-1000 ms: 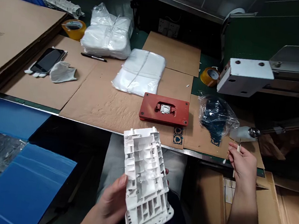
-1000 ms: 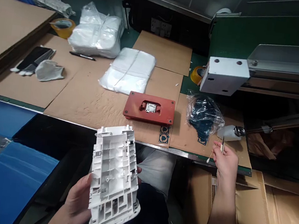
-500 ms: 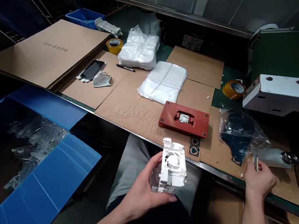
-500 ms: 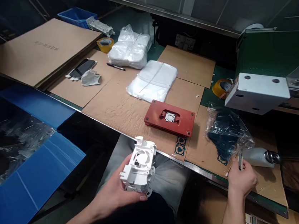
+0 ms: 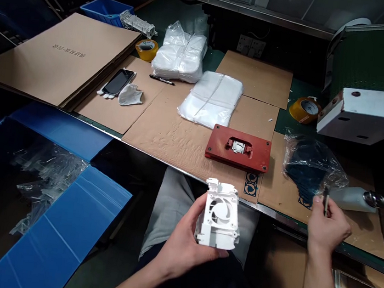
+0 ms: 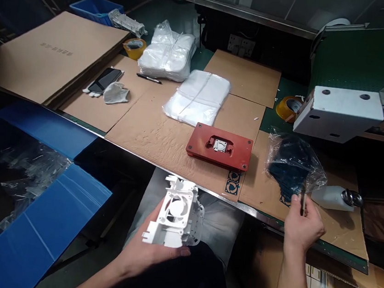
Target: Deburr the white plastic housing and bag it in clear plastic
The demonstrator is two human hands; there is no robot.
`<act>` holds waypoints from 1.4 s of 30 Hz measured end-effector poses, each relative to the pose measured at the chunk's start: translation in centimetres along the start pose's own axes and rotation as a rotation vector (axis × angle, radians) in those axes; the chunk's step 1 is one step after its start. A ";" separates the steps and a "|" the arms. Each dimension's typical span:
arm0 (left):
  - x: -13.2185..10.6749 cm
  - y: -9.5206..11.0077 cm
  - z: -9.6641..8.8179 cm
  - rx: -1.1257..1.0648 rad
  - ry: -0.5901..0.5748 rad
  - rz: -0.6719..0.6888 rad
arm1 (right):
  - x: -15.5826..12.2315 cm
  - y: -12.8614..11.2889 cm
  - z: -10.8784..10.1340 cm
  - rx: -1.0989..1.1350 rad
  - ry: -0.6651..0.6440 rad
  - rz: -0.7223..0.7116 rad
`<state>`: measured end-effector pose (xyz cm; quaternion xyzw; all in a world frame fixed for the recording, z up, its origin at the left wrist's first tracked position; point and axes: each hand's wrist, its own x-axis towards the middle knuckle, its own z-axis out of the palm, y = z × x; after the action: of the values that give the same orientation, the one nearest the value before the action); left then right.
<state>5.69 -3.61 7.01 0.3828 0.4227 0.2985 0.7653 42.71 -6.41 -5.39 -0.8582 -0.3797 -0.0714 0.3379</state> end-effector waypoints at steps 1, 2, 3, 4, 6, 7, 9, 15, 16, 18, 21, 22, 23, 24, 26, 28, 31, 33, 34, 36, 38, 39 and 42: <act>0.0 -0.1 -0.1 0.008 0.003 -0.020 | -0.6 -1.0 0.2 0.015 -0.014 -0.034; 0.0 -0.3 -0.2 0.008 0.009 -0.042 | -1.1 -1.9 0.6 0.032 -0.039 -0.075; 0.1 -0.5 -0.3 -0.013 0.018 -0.068 | -1.5 -2.8 1.2 0.047 -0.075 -0.118; 0.1 -0.8 -0.3 -0.065 0.033 -0.092 | -1.9 -3.5 1.9 0.058 -0.116 -0.157; 0.2 -1.5 -0.5 -0.249 0.074 -0.134 | -2.3 -4.4 3.4 0.058 -0.178 -0.204; 0.2 -1.7 -0.6 -0.362 0.096 -0.163 | -2.4 -4.7 4.0 0.051 -0.189 -0.211; 0.4 -2.0 -0.9 -0.569 0.125 -0.229 | -2.6 -5.4 4.5 0.041 -0.181 -0.206; 1.4 -2.7 -1.6 -0.759 0.196 -0.244 | -6.7 -11.1 -1.2 0.485 -0.615 -0.196; 1.7 -2.9 -1.5 -0.741 0.220 -0.216 | -8.1 -12.4 -2.3 0.616 -0.843 -0.184; 2.1 -3.4 -1.3 -0.707 0.229 -0.163 | -11.0 -14.7 -3.9 0.645 -1.054 -0.159; 2.6 -4.1 -1.3 -0.731 0.164 -0.132 | -14.5 -16.7 -4.0 0.468 -1.022 -0.098; 2.8 -4.3 -1.5 -0.772 0.126 -0.142 | -15.2 -16.9 -3.7 0.441 -0.972 -0.087; 3.0 -4.5 -1.9 -0.819 0.091 -0.151 | -15.9 -17.0 -3.4 0.438 -0.912 -0.088; 3.2 -4.7 -2.4 -0.867 0.059 -0.157 | -16.4 -17.1 -3.1 0.440 -0.844 -0.108; 3.9 -5.2 -3.4 -0.945 0.015 -0.163 | -17.2 -16.9 -2.8 0.417 -0.649 -0.179; 4.9 -6.0 -4.1 -0.984 0.001 -0.179 | -18.0 -16.6 -2.4 0.345 -0.452 -0.251; 6.4 -7.6 -4.0 -1.022 -0.030 -0.268 | -19.1 -15.9 -1.7 0.163 -0.352 -0.331; 7.2 -8.6 -3.4 -1.036 -0.047 -0.325 | -19.8 -15.3 -1.2 0.060 -0.361 -0.371; 7.5 -9.0 -3.1 -1.043 -0.055 -0.349 | -20.1 -15.0 -1.0 0.032 -0.347 -0.378; 7.7 -9.3 -2.7 -1.058 -0.072 -0.387 | -20.5 -14.6 -0.8 0.049 -0.277 -0.362; 7.7 -9.2 -2.6 -1.072 -0.090 -0.408 | -21.0 -14.4 -0.6 0.117 -0.205 -0.336; 7.6 -9.1 -2.6 -1.077 -0.098 -0.411 | -21.3 -14.4 -0.6 0.153 -0.183 -0.324; 7.3 -8.9 -2.8 -1.061 -0.129 -0.394 | -21.9 -14.8 -0.2 0.202 -0.129 -0.253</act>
<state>7.81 -1.66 -4.44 -0.1225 0.2307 0.2975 0.9183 17.07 -12.58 -5.76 -0.7680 -0.5110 -0.0196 0.3856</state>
